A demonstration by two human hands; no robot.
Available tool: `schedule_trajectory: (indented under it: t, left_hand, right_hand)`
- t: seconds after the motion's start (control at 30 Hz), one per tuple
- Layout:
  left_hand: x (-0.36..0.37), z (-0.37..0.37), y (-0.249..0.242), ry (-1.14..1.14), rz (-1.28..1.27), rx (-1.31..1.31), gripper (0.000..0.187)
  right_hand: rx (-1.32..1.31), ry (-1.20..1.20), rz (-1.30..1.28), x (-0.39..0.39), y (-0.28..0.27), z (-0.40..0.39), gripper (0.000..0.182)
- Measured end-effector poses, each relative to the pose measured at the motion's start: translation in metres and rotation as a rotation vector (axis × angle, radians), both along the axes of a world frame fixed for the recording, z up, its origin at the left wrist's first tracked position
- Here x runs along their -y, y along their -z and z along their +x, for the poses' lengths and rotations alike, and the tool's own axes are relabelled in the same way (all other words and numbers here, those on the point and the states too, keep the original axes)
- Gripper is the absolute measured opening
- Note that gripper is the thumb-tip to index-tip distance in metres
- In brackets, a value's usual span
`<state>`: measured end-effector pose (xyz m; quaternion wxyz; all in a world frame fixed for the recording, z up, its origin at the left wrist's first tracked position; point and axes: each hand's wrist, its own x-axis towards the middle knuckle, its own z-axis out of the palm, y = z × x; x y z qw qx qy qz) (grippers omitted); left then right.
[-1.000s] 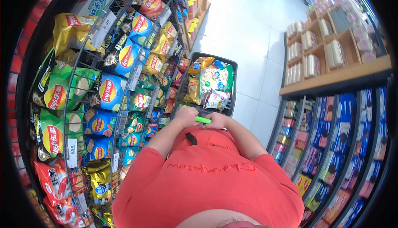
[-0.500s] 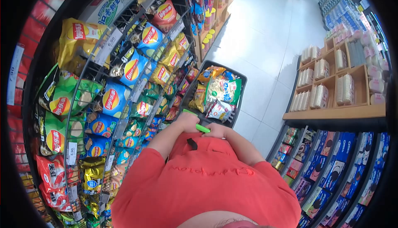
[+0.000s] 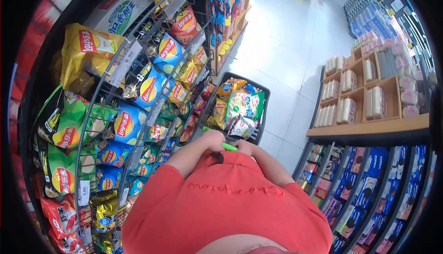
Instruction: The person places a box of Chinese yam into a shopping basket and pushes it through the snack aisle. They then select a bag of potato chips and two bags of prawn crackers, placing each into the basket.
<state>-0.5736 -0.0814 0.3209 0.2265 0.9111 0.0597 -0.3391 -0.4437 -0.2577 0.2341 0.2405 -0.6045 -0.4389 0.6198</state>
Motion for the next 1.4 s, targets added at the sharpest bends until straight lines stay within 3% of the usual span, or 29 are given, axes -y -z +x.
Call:
schedule_trajectory:
  t: [0.4, 1.4]
  left_hand:
    - [-0.009, 0.011, -0.001, 0.038, 0.018, 0.028, 0.043]
    - [-0.008, 0.012, -0.004, 0.034, 0.037, 0.043, 0.042]
  right_hand:
    - [0.043, 0.086, -0.003, -0.001, -0.012, 0.003, 0.035]
    - [0.002, 0.167, 0.070, 0.001, -0.003, 0.001, 0.036]
